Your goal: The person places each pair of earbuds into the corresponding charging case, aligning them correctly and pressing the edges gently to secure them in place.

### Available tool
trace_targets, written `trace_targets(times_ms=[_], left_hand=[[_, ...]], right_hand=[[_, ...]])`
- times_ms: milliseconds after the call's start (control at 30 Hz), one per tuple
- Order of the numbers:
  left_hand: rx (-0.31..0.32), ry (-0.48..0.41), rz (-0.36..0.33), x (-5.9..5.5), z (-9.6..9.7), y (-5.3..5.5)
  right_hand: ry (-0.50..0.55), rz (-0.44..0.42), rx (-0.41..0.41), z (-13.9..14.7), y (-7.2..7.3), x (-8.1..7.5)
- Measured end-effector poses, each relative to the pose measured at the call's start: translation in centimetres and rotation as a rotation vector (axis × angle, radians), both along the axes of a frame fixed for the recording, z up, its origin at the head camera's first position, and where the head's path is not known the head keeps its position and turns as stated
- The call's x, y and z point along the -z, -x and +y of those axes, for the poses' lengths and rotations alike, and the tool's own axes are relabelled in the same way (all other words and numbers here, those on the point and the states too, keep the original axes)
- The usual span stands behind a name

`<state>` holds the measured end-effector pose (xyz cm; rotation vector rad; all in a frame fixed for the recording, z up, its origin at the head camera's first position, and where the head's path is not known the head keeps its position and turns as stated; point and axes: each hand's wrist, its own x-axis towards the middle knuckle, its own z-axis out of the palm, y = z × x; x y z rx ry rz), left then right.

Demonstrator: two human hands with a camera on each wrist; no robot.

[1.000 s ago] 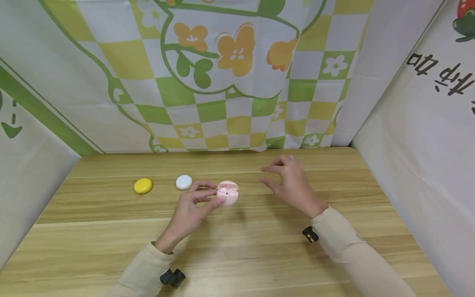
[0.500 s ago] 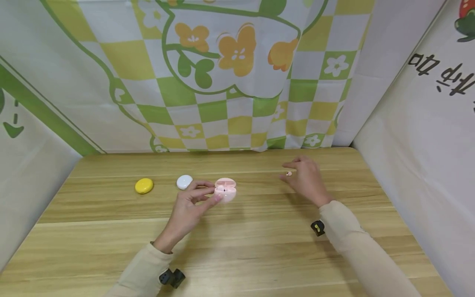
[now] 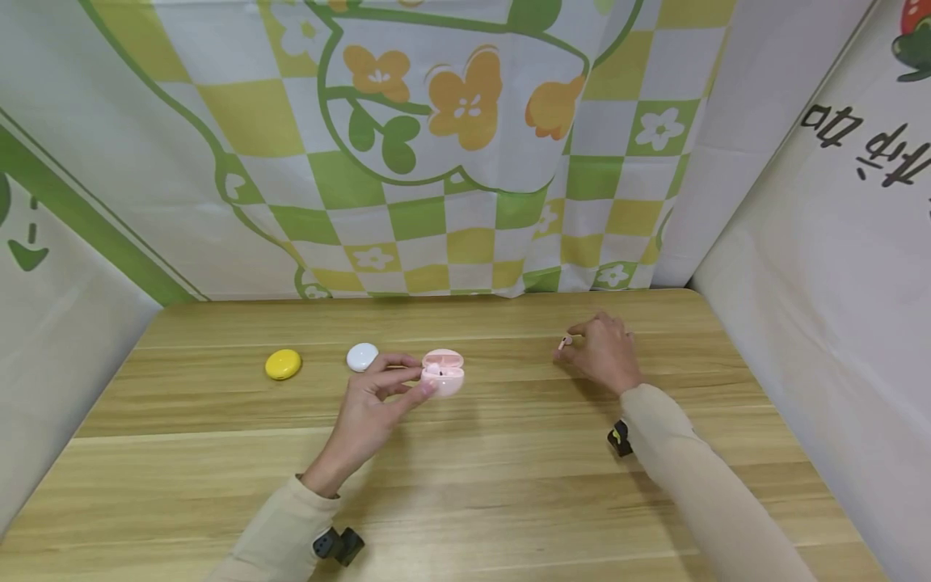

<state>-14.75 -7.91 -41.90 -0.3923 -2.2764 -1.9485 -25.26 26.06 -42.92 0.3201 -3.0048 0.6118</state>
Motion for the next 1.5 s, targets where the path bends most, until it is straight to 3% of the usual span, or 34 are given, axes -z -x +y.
trace_targets(times_ms=[233, 500, 933, 1300, 1500], left_hand=[[-0.002, 0.002, 0.009, 0.1, 0.1, 0.0], [0.005, 0.002, 0.006, 0.0, 0.1, 0.0], [0.011, 0.010, -0.004, 0.0, 0.2, 0.1], [0.036, -0.019, -0.006, -0.2, 0.1, 0.1], [0.040, -0.019, -0.013, -0.2, 0.0, 0.2]], right_hand=[[-0.046, -0.050, 0.075, -0.1, 0.6, 0.8], [-0.069, -0.073, 0.108, -0.2, 1.2, 1.6], [0.011, -0.072, 0.154, -0.6, 1.5, 1.7], [0.099, -0.036, 0.132, -0.7, 0.8, 0.5], [0.183, 0.030, 0.062, -1.5, -0.2, -0.5]])
